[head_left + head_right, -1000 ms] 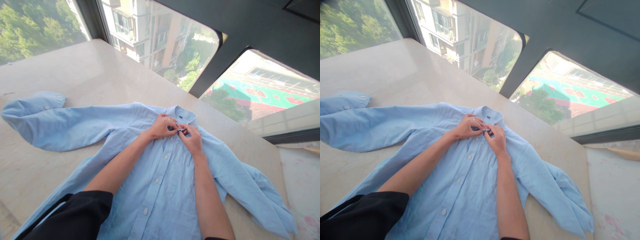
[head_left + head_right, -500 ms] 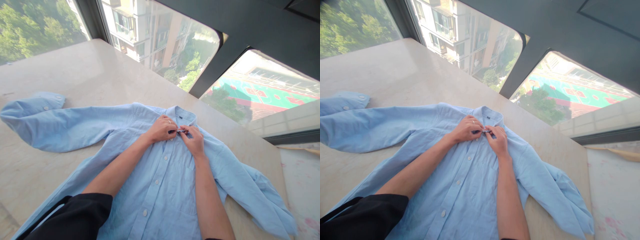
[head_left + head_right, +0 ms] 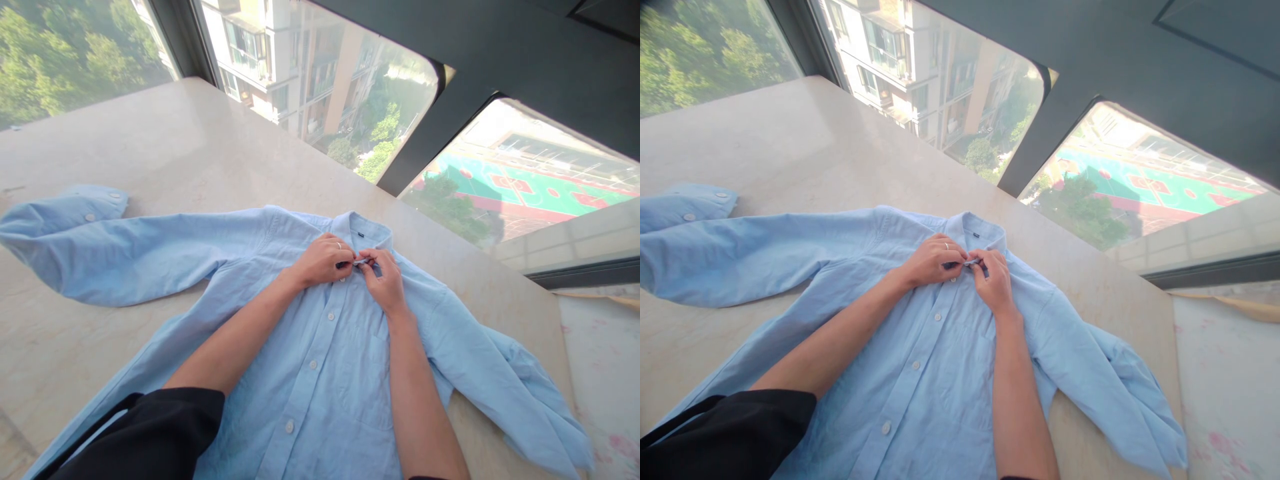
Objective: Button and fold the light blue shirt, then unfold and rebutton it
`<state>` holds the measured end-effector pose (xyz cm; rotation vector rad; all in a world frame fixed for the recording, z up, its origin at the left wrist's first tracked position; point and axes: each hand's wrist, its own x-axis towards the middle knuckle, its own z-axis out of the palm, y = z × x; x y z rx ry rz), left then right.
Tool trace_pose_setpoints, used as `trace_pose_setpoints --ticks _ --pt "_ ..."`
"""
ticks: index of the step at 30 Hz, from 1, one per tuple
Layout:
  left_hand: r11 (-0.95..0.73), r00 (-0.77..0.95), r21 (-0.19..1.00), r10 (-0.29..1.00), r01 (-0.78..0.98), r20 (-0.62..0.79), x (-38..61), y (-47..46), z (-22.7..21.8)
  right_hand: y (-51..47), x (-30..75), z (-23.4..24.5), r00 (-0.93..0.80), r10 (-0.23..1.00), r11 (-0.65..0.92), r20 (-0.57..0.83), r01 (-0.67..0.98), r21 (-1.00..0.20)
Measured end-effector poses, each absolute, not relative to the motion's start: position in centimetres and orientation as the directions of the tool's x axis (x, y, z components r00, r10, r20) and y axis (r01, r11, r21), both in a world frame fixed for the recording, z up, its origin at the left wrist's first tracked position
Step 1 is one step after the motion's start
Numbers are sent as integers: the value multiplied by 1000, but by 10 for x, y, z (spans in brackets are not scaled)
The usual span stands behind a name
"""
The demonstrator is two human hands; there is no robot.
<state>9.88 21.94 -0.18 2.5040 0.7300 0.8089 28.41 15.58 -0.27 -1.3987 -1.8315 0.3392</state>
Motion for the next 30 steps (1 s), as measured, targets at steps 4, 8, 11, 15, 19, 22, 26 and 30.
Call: trace_pose_setpoints --ticks 4,8,11,15,19,22,26,30 --pt "-768 684 545 597 336 419 98 219 -1 157 283 -3 -79 909 347 410 689 -636" --pt "-732 647 598 634 326 423 98 220 -1 158 282 -1 -33 892 362 451 649 -669" --pt "-686 614 650 677 327 405 98 220 0 156 284 6 73 882 341 466 584 -737" --pt "-613 579 713 734 340 355 98 221 1 150 287 26 90 976 134 198 470 -872" --pt "-538 544 785 776 308 318 98 222 1 150 280 39 43 974 -221 -223 409 -886" --pt "-505 532 815 790 284 304 98 223 0 153 269 39 152 916 -396 -371 206 -895" --pt "-424 479 864 838 270 261 99 223 0 155 256 37 214 858 -462 -467 -74 -884" --pt "-368 438 900 866 234 240 99 223 1 154 245 35 219 842 -443 -493 -240 -864"
